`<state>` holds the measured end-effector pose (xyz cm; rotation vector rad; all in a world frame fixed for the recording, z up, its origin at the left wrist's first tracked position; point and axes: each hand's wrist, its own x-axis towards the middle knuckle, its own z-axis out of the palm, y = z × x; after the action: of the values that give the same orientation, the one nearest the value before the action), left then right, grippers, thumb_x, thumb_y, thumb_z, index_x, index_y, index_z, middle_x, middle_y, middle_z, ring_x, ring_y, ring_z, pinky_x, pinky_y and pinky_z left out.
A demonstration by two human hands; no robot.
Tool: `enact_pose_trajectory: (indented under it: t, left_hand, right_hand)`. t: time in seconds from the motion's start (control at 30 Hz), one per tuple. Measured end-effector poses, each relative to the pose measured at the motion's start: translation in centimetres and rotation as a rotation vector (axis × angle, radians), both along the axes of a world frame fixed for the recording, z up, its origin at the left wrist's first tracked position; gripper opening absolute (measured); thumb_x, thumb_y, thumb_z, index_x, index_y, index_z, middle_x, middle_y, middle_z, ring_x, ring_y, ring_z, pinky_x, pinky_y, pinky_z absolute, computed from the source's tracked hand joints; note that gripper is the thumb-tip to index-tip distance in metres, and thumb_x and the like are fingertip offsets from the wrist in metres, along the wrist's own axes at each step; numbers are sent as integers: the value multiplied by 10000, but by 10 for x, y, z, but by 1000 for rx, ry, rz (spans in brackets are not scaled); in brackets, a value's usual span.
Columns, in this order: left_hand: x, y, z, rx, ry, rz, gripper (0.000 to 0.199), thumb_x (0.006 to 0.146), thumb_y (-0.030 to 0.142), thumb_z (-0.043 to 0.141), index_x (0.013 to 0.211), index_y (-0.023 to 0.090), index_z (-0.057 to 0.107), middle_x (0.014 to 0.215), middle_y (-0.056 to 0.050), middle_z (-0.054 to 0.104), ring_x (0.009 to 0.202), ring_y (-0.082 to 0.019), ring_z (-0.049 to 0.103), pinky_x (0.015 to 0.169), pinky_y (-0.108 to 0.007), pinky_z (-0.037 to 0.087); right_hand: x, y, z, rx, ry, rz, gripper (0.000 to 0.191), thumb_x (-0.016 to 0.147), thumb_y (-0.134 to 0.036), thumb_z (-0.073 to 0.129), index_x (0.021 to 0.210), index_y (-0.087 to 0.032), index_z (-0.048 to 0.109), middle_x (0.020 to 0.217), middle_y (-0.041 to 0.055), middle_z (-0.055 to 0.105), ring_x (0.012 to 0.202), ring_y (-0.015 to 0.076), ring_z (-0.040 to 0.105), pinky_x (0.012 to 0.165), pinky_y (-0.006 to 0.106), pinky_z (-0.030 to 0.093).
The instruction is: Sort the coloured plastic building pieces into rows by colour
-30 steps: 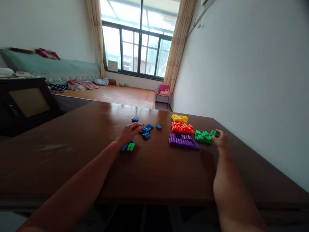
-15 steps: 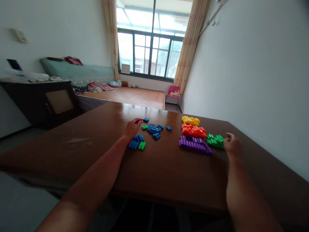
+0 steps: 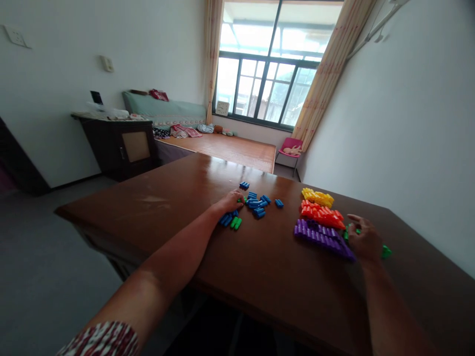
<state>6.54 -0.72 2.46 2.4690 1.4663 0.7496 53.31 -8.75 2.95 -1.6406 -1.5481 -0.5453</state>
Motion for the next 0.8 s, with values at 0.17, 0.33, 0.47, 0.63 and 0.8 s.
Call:
enact_pose_trajectory:
  t: [0.17,0.33,0.47,0.63,0.8]
  left_hand:
    - [1,-5,7,18,-92,112,124,679,113,648,782,170,687,903,-35,642,879,-182,634,836,-286,519]
    - [26,-28,26,-19,-427,-161,294,690,100,660,974,173,634,1016,-37,662,965,-171,630,835,-282,525]
    - [62,-56,32,-102,-536,-482,329,731,100,650,1051,168,622,1089,-56,653,1007,-169,625,867,-288,518]
    - [81,-78,24,-97,-480,-647,321,774,108,620,1091,159,619,1056,-72,643,974,-176,629,870,-304,525]
    - [73,-71,23,-17,-409,-621,370,789,188,638,1157,220,619,1230,-77,585,1136,-206,567,853,-301,548]
  right_hand:
    - [-16,-5,10,8,30,74,368,820,-303,422,1037,-163,685,1007,125,687,834,236,623,802,383,482]
    - [-72,-17,23,-184,249,313,373,859,-428,488,1106,-199,649,920,89,693,702,200,634,665,342,508]
    - [-136,-30,26,-437,372,661,369,853,-479,561,1105,-218,626,865,49,679,711,181,637,669,319,511]
    - [-180,-35,15,-503,505,855,272,805,-432,649,951,-207,602,831,21,676,753,166,637,678,289,502]
    - [-161,-23,16,-478,485,817,286,784,-453,664,896,-194,621,819,26,687,750,167,640,694,297,509]
